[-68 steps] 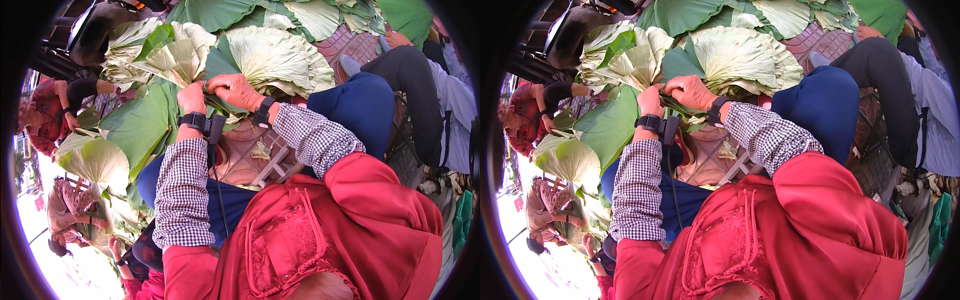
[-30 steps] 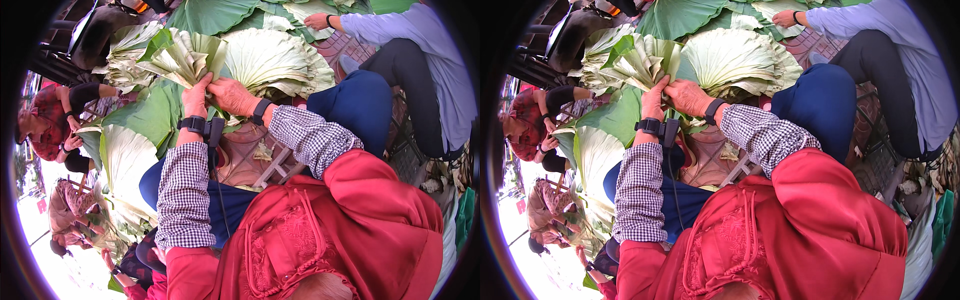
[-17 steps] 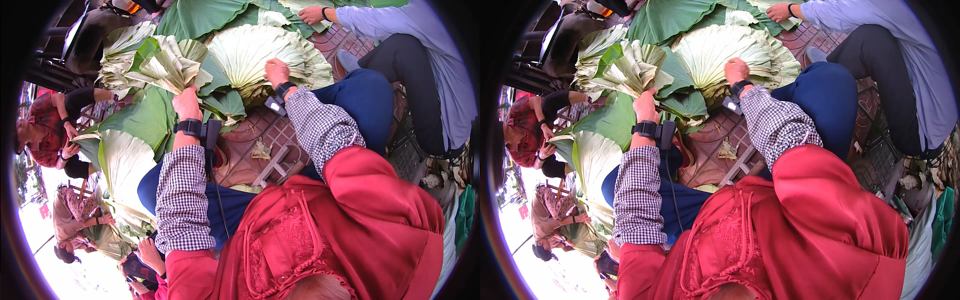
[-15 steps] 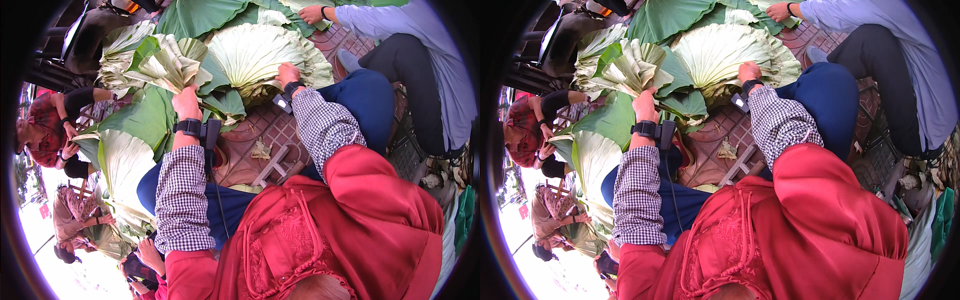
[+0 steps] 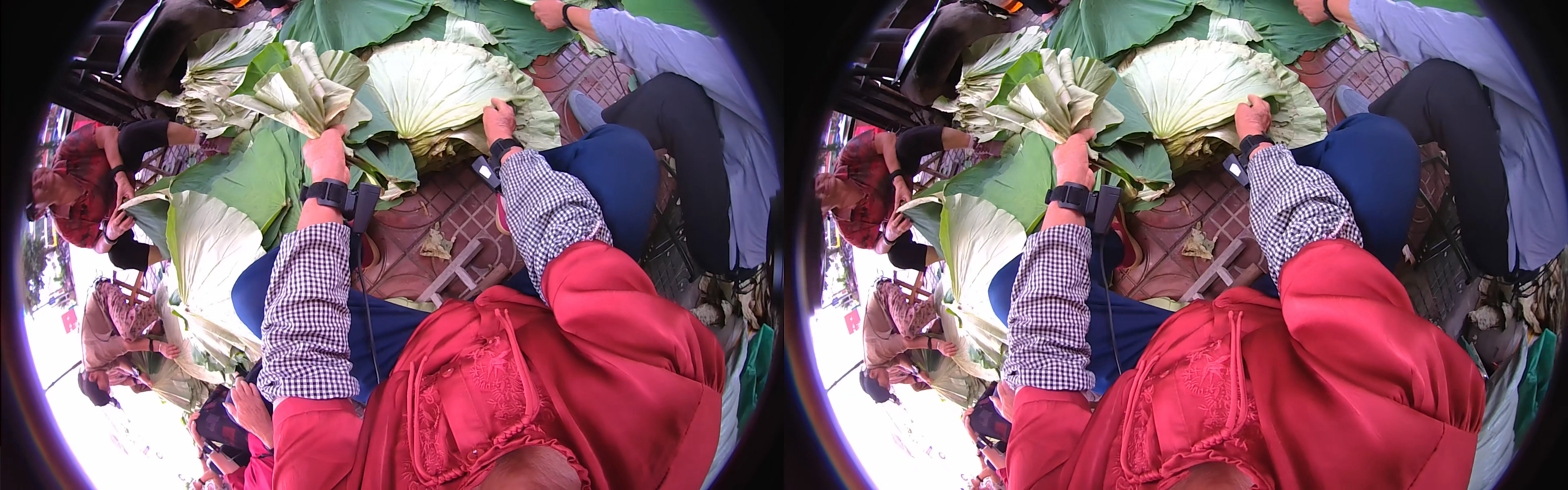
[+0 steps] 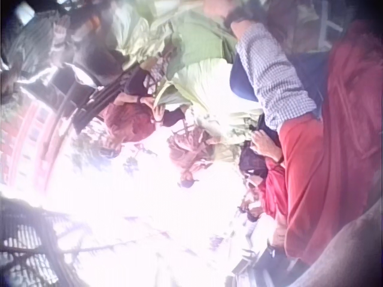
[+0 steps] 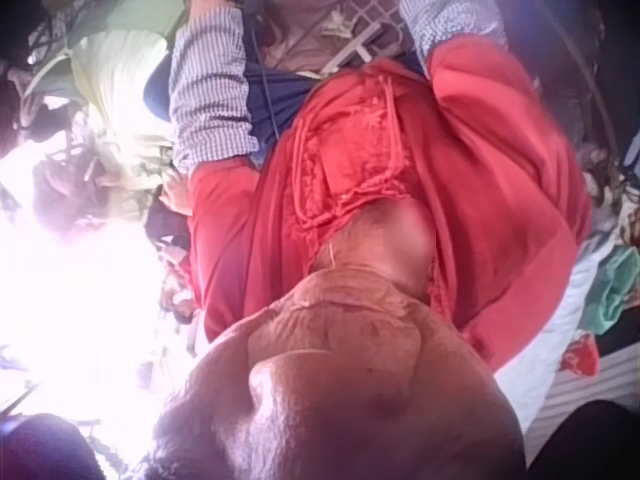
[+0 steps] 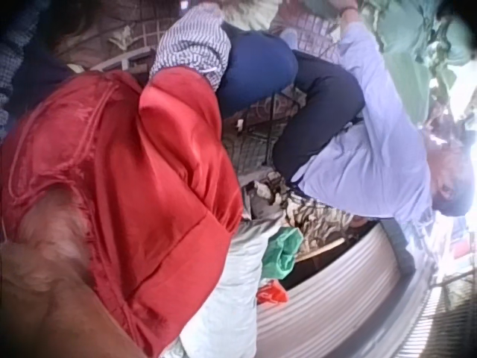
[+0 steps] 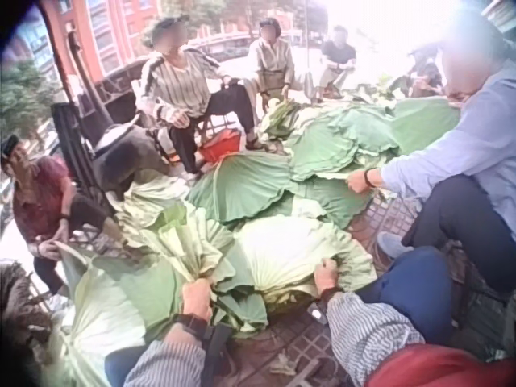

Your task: The person picks up and folds large green leaves one at a time by hand while sitting on the ground with other people.

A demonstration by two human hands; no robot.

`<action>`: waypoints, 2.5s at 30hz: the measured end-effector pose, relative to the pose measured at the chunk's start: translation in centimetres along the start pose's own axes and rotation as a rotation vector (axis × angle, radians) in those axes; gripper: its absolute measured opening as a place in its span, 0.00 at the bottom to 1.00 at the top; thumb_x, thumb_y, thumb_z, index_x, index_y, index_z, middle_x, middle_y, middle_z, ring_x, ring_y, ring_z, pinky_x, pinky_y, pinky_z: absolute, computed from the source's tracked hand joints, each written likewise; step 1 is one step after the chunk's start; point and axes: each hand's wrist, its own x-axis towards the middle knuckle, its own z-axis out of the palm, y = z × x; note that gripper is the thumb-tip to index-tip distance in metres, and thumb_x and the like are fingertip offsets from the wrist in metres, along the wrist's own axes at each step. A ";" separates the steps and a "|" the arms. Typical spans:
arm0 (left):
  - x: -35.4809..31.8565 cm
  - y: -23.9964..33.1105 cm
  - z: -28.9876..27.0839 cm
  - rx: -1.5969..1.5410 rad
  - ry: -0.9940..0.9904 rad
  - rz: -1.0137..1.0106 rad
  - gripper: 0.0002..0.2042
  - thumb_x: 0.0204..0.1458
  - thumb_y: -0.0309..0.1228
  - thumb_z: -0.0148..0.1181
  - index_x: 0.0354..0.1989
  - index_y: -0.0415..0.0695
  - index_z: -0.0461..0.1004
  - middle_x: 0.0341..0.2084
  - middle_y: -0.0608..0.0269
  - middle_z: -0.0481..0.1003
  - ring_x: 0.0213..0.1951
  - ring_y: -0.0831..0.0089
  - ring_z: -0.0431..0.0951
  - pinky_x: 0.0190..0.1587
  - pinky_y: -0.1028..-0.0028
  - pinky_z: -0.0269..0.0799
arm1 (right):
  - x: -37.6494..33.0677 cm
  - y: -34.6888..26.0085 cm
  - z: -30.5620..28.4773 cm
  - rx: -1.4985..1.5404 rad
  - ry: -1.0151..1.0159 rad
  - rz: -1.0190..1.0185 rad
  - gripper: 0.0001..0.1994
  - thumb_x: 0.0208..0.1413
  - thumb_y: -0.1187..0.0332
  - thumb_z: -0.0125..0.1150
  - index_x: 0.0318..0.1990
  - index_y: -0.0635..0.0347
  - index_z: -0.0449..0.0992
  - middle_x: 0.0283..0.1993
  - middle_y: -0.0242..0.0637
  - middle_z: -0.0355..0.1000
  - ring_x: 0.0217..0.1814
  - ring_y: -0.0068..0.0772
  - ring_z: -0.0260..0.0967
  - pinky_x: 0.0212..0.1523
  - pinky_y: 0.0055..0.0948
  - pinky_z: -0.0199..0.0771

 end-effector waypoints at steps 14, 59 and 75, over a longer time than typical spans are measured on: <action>-2.3 2.0 -0.9 -0.138 -0.257 -0.108 0.20 0.46 0.41 0.61 0.43 0.41 0.72 0.31 0.61 0.74 0.27 0.69 0.76 0.27 0.70 0.76 | -13.0 -18.4 -1.6 0.625 -0.520 -0.717 0.14 0.48 0.73 0.51 0.45 0.63 0.71 0.45 0.48 0.69 0.47 0.47 0.68 0.48 0.33 0.68; -2.2 2.1 -0.2 0.013 -0.292 -0.118 0.19 0.39 0.43 0.69 0.33 0.42 0.73 0.24 0.63 0.73 0.22 0.72 0.73 0.24 0.68 0.71 | -12.6 -16.5 -0.6 0.536 -0.625 -0.788 0.12 0.48 0.72 0.49 0.41 0.65 0.70 0.41 0.50 0.69 0.44 0.56 0.66 0.45 0.41 0.67; 0.2 -0.4 -1.6 0.095 0.106 -0.043 0.23 0.34 0.32 0.68 0.37 0.28 0.74 0.37 0.49 0.76 0.36 0.64 0.76 0.43 0.71 0.69 | -1.8 -1.5 2.6 -0.391 -0.612 -0.359 0.18 0.48 0.63 0.59 0.47 0.58 0.73 0.46 0.42 0.72 0.46 0.36 0.70 0.41 0.30 0.71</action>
